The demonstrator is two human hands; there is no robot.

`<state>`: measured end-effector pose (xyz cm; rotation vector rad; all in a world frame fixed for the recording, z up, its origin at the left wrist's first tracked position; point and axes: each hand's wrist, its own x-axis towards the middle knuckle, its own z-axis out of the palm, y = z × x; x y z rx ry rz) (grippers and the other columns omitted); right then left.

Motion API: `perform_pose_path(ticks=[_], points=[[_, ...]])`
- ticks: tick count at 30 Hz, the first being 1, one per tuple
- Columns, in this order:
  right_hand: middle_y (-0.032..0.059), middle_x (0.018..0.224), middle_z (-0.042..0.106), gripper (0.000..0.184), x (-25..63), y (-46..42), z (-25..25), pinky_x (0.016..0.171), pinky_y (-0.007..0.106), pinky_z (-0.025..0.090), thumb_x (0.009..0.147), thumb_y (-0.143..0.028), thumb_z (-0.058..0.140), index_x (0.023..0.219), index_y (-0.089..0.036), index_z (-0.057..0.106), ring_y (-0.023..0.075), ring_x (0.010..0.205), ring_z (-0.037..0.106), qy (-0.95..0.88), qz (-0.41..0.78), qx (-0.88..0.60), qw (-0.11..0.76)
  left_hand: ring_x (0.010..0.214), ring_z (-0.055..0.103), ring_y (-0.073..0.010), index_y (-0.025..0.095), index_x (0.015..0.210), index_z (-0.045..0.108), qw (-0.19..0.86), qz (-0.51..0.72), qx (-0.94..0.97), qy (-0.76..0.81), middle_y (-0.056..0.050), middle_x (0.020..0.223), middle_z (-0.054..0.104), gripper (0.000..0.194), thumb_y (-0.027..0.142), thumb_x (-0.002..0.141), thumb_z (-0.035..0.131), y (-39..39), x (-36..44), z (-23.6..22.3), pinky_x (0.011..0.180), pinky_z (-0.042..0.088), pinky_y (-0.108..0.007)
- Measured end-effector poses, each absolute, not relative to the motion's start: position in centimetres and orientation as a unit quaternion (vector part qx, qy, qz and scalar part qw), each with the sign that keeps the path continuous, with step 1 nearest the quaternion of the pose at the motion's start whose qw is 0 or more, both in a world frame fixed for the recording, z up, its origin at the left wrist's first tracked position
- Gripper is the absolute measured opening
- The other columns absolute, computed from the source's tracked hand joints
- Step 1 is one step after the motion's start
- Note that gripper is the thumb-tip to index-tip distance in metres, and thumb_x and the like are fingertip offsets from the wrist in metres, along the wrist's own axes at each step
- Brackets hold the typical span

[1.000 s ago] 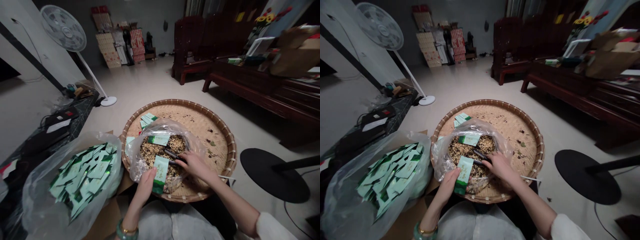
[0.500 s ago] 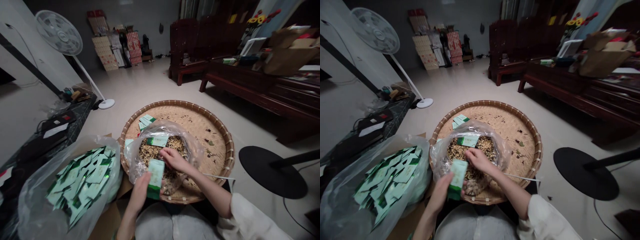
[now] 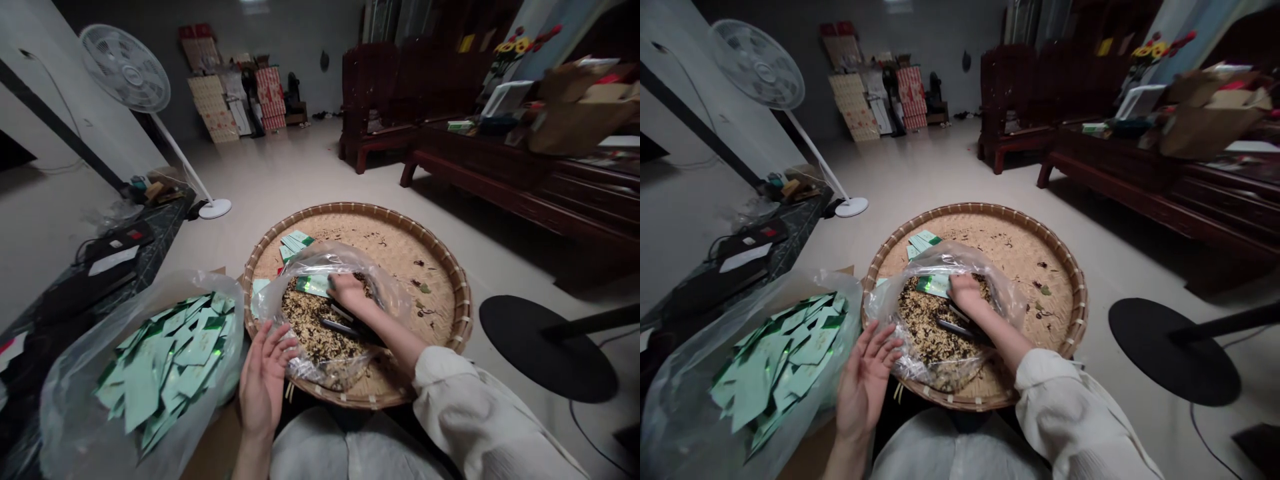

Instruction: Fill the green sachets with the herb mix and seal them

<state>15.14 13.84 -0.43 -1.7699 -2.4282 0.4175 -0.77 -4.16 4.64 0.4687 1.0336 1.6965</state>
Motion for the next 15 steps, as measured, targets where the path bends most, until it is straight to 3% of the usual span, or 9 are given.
perform_pose_path(ticks=[6,10,13,15], points=[[0.0087,0.099,0.069,0.023,15.2,14.1,0.1,0.069,0.026,0.042,0.084,-0.025,0.053,0.101,-0.02,0.068,0.0219,0.088,0.061,-0.803,0.127,-0.579,0.06,0.082,0.067,-0.0206,0.015,0.111,0.058,0.521,0.66,0.256,0.477,-0.014,0.106,0.067,0.04,0.039,0.079,0.063,-3.9,-0.2,4.0,0.069,0.055,-0.031],[0.0079,0.1,0.069,0.03,15.9,12.7,2.1,0.076,0.029,0.041,0.092,-0.022,0.041,0.105,-0.023,0.068,0.0221,0.091,0.059,-0.825,0.112,-0.545,0.099,0.103,0.061,-0.0253,0.017,0.112,0.059,0.413,0.623,0.353,0.563,-0.014,0.118,0.062,0.04,0.038,0.078,0.063,-3.7,-0.3,3.4,0.082,0.053,-0.035],[0.0075,0.112,0.064,0.031,16.8,10.6,4.1,0.083,0.033,0.038,0.091,-0.016,0.042,0.105,-0.026,0.068,0.024,0.102,0.051,-0.856,0.089,-0.49,0.139,0.125,0.046,-0.0277,0.021,0.115,0.06,0.27,0.587,0.468,0.603,-0.012,0.134,0.052,0.043,0.03,0.074,0.068,-3.1,-0.2,3.4,0.103,0.037,-0.042],[0.0093,0.108,0.062,0.026,17.1,8.9,5.2,0.082,0.035,0.038,0.088,-0.012,0.048,0.098,-0.023,0.069,0.0247,0.102,0.048,-0.895,0.056,-0.393,0.205,0.131,0.038,-0.0295,0.021,0.116,0.061,0.233,0.555,0.524,0.603,-0.012,0.137,0.05,0.05,0.028,0.068,0.073,-2.5,0.1,3.6,0.11,0.026,-0.046]])
